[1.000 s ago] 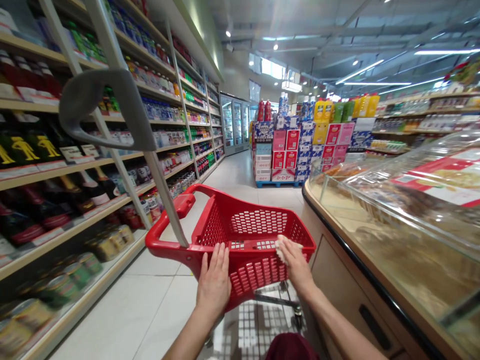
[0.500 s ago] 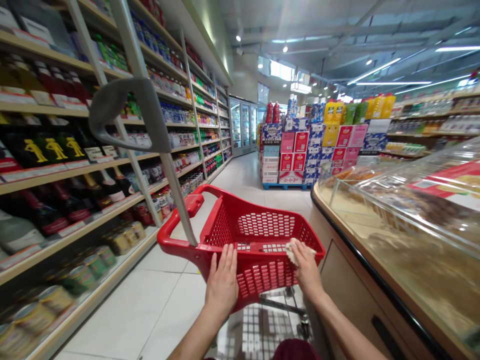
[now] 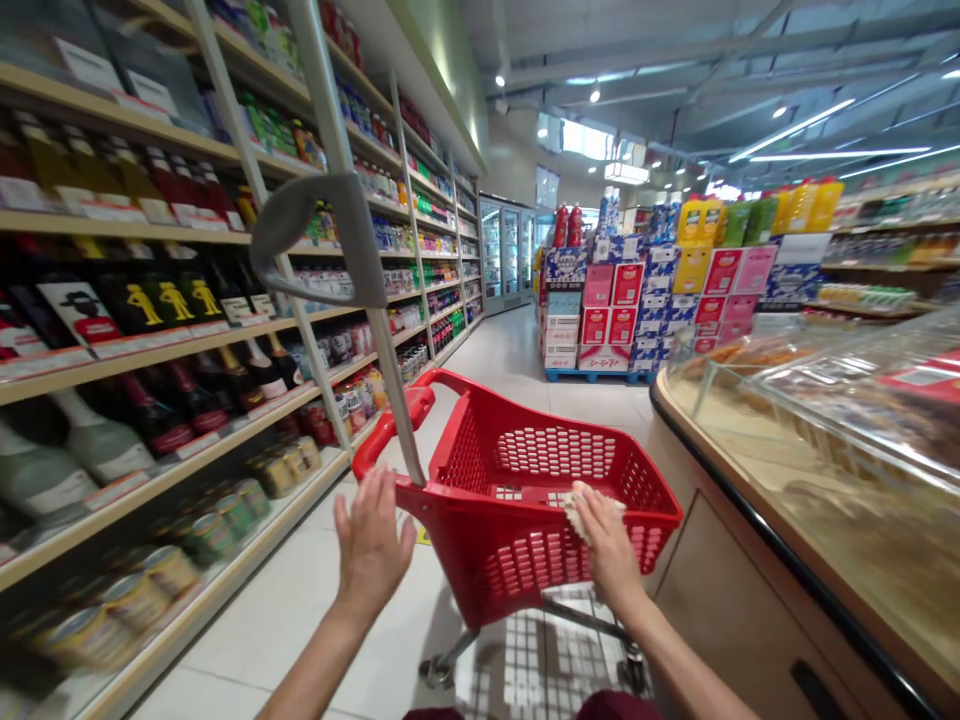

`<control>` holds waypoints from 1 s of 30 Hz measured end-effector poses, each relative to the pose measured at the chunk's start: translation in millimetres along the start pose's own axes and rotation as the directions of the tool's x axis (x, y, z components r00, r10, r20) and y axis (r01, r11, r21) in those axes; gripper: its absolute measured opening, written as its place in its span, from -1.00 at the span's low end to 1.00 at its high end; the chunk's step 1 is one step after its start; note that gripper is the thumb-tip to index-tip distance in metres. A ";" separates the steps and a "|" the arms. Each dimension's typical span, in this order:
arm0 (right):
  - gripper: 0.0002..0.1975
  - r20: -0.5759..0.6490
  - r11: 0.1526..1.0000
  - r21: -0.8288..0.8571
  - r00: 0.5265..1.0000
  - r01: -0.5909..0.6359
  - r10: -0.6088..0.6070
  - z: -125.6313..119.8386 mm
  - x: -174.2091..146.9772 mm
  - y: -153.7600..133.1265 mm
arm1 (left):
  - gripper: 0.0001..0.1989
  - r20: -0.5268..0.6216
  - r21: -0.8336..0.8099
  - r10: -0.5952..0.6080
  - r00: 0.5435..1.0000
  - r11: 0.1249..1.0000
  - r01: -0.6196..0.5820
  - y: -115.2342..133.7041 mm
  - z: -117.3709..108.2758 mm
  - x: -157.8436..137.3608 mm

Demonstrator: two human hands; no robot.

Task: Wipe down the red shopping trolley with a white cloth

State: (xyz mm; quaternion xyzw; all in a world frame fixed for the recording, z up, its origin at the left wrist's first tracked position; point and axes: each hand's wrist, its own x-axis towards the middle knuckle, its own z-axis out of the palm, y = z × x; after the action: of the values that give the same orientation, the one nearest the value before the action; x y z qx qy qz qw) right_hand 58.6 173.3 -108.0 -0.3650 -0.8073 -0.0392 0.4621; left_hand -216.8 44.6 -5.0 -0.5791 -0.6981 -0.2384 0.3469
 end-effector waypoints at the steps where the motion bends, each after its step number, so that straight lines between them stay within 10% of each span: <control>1: -0.30 -0.010 0.999 -0.021 0.999 -0.042 0.041 -1.0 -2.9 9.7 | -0.50 -0.003 0.025 -0.033 0.999 0.999 0.033 -13.4 -0.9 4.1; 4: -0.32 -0.033 0.991 -0.020 0.991 -0.132 0.131 10.3 3.1 1.3 | -0.57 0.057 0.043 0.001 0.998 0.999 -0.004 -36.1 2.2 15.0; 13: -0.51 -0.025 0.945 0.314 0.996 0.087 -0.084 59.1 74.3 -172.9 | -0.68 0.035 0.080 -0.012 0.999 0.997 0.009 -20.0 -0.6 23.2; 19: -0.53 -0.198 0.881 0.407 0.965 0.241 -0.173 2.0 110.3 -163.5 | -0.69 -0.002 0.007 -0.034 0.999 0.999 0.034 3.4 -9.0 17.9; 23: -0.54 -0.469 0.844 0.275 0.830 0.461 -0.300 -59.6 193.3 -175.2 | -0.69 -0.008 -0.047 -0.038 0.999 0.998 0.038 27.4 -13.1 19.2; 26: -0.59 -0.363 0.778 0.097 0.750 0.621 -0.553 -68.5 220.0 -168.1 | -0.72 0.005 -0.124 0.016 1.000 0.992 -0.016 40.9 -18.8 22.5; 30: -0.65 -0.090 0.691 0.031 0.690 0.722 -0.718 -43.7 165.9 -119.7 | -0.71 0.012 -0.250 0.115 0.993 0.962 -0.108 54.6 -22.1 26.1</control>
State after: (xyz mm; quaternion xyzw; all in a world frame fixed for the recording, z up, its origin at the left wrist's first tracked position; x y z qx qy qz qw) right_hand -35.9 160.1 78.2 -0.0028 -0.8697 -0.2041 0.4494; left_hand -161.3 56.9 25.4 -0.6595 -0.6334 -0.2968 0.2751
